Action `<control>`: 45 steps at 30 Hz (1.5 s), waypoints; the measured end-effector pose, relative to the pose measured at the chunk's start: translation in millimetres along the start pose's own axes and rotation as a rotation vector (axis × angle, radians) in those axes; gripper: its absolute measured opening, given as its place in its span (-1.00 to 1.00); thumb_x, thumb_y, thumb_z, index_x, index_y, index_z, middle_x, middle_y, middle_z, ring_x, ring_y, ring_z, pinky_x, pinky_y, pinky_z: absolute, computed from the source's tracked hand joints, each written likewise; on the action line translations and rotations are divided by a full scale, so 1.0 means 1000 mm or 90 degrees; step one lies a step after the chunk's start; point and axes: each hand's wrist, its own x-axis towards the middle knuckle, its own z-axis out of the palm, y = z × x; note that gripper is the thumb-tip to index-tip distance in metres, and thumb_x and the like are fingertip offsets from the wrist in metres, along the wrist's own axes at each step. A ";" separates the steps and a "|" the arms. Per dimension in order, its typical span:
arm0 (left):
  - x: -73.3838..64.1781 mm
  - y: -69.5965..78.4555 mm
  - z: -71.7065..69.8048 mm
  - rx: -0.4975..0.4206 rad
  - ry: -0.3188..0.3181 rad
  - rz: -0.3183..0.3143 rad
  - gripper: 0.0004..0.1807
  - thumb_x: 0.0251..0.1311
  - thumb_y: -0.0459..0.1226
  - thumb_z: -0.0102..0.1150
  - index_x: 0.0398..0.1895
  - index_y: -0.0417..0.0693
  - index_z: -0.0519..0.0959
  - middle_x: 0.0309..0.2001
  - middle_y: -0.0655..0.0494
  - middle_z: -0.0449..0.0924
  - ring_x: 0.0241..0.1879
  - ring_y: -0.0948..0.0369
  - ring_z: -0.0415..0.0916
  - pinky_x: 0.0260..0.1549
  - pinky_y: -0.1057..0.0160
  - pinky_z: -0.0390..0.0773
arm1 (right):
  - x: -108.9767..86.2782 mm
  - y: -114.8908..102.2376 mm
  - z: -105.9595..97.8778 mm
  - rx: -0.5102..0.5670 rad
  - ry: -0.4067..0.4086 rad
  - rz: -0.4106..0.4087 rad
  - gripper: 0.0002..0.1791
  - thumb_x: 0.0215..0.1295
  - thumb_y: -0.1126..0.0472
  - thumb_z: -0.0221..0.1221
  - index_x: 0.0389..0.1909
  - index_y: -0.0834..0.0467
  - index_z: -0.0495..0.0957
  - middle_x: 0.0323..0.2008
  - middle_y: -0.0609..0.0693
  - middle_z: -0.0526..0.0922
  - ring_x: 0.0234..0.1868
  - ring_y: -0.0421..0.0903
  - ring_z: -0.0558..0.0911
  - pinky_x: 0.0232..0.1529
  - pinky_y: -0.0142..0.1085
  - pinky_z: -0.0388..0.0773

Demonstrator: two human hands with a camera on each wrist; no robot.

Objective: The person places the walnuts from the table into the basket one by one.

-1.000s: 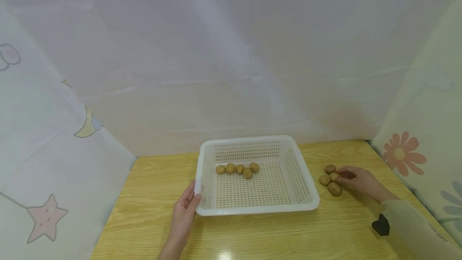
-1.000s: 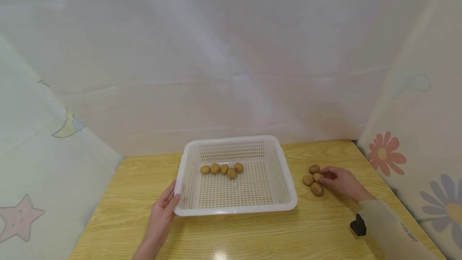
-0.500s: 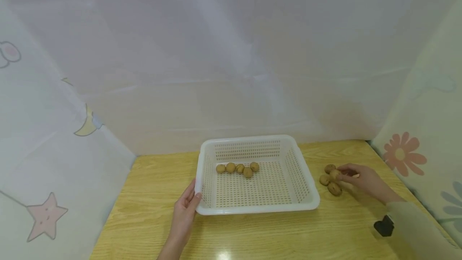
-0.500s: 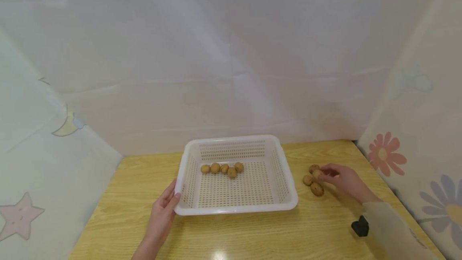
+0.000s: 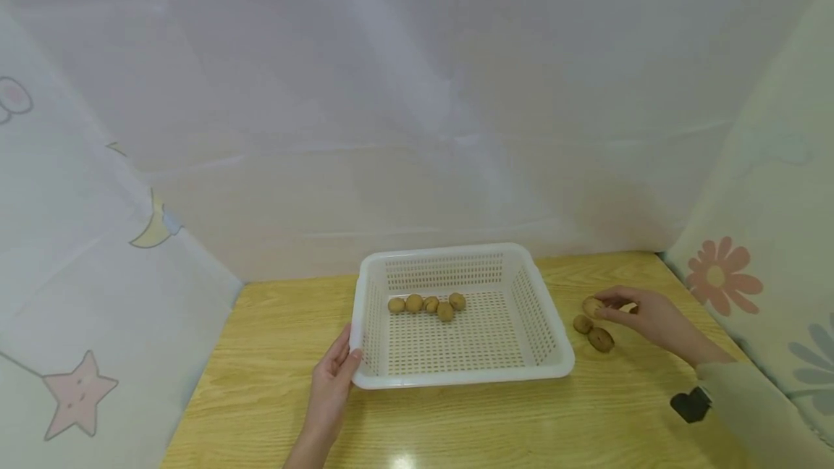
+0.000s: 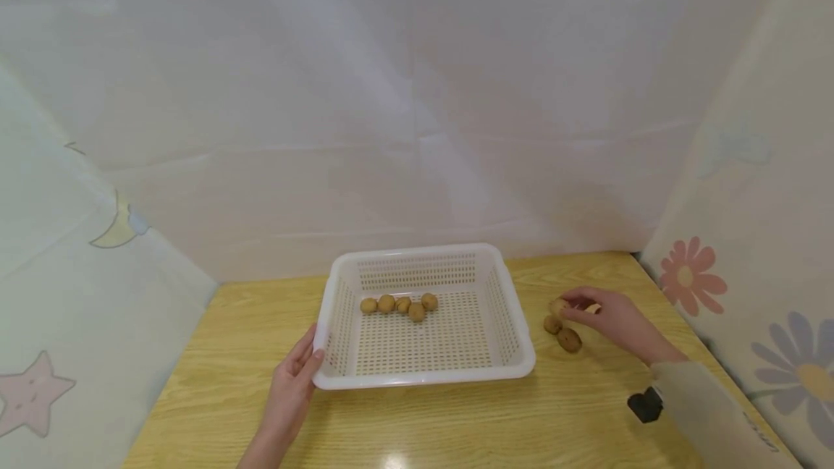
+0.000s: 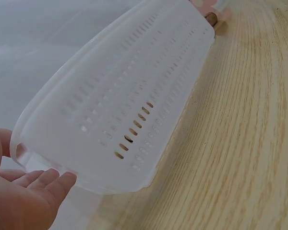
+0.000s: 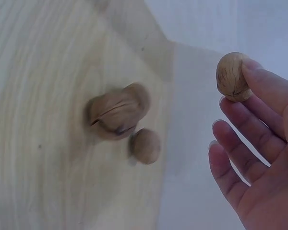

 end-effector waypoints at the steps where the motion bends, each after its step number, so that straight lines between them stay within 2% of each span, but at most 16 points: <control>1: 0.000 0.000 0.000 0.000 0.001 0.000 -0.34 0.59 -0.29 0.02 0.65 -0.18 0.09 0.59 -0.19 0.14 0.53 -0.10 0.19 0.37 0.12 0.43 | 0.001 -0.004 -0.001 0.000 0.000 -0.005 -0.53 0.45 -0.07 0.29 0.19 0.17 0.66 -0.08 -0.07 0.72 -0.11 -0.25 0.60 -0.22 -0.29 0.64; 5: 0.000 -0.001 0.000 -0.004 0.005 -0.002 -0.34 0.59 -0.29 0.02 0.65 -0.18 0.10 0.59 -0.17 0.15 0.53 -0.08 0.20 0.37 0.14 0.44 | 0.008 -0.021 -0.006 -0.014 0.004 -0.028 -0.55 0.45 -0.07 0.29 0.18 0.13 0.66 -0.10 -0.14 0.71 -0.13 -0.36 0.57 -0.18 -0.34 0.63; 11: 0.000 -0.002 -0.001 -0.006 0.002 0.001 -0.34 0.58 -0.29 0.03 0.64 -0.19 0.10 0.59 -0.18 0.16 0.52 -0.09 0.21 0.36 0.14 0.45 | 0.023 -0.053 -0.010 -0.018 -0.021 -0.042 -0.54 0.46 -0.13 0.26 0.19 0.08 0.66 -0.08 -0.13 0.71 -0.05 -0.10 0.64 -0.09 -0.22 0.65; 14: 0.001 -0.003 -0.001 -0.010 -0.003 0.003 -0.33 0.58 -0.30 0.03 0.64 -0.20 0.09 0.59 -0.19 0.15 0.53 -0.10 0.19 0.36 0.14 0.44 | 0.032 -0.070 -0.011 -0.006 -0.047 -0.031 -0.50 0.45 -0.21 0.25 0.20 0.03 0.66 -0.06 -0.11 0.69 -0.11 -0.06 0.63 -0.16 -0.20 0.64; 20: 0.003 -0.002 -0.001 -0.018 -0.015 0.007 -0.32 0.57 -0.30 0.03 0.64 -0.22 0.07 0.59 -0.22 0.14 0.53 -0.13 0.18 0.37 0.13 0.43 | 0.056 -0.094 0.001 0.008 -0.072 -0.065 -0.53 0.41 -0.22 0.28 0.16 -0.03 0.68 -0.08 -0.16 0.69 -0.07 -0.10 0.59 -0.08 -0.19 0.57; 24: 0.003 -0.002 0.000 -0.025 -0.018 0.006 -0.32 0.57 -0.31 0.03 0.64 -0.23 0.07 0.59 -0.23 0.13 0.53 -0.13 0.17 0.37 0.14 0.43 | 0.070 -0.108 0.011 0.044 -0.092 -0.096 -0.59 0.41 -0.19 0.30 0.13 -0.07 0.68 -0.08 -0.18 0.68 -0.04 -0.11 0.58 -0.06 -0.19 0.56; 28: 0.003 -0.002 0.000 -0.021 -0.016 0.008 -0.32 0.57 -0.31 0.03 0.64 -0.22 0.07 0.59 -0.22 0.13 0.53 -0.14 0.17 0.37 0.13 0.43 | 0.085 -0.122 0.021 0.057 -0.099 -0.131 -0.62 0.42 -0.09 0.32 0.13 0.00 0.68 -0.09 -0.17 0.69 -0.07 -0.14 0.60 -0.07 -0.20 0.59; 36: 0.003 -0.001 0.000 -0.019 -0.007 0.008 -0.32 0.57 -0.31 0.03 0.64 -0.24 0.07 0.60 -0.21 0.12 0.53 -0.13 0.16 0.36 0.12 0.44 | 0.116 -0.147 0.046 0.103 -0.102 -0.092 -0.60 0.40 0.01 0.36 0.13 0.14 0.68 -0.07 -0.03 0.72 -0.07 -0.07 0.62 -0.06 -0.17 0.63; 45: 0.003 -0.003 0.000 -0.017 -0.008 0.007 -0.32 0.57 -0.30 0.04 0.64 -0.24 0.08 0.60 -0.19 0.12 0.53 -0.13 0.17 0.36 0.10 0.44 | 0.142 -0.157 0.082 0.138 -0.126 -0.065 -0.63 0.40 0.08 0.36 0.09 0.21 0.68 -0.08 0.03 0.74 -0.06 -0.01 0.65 -0.02 -0.08 0.67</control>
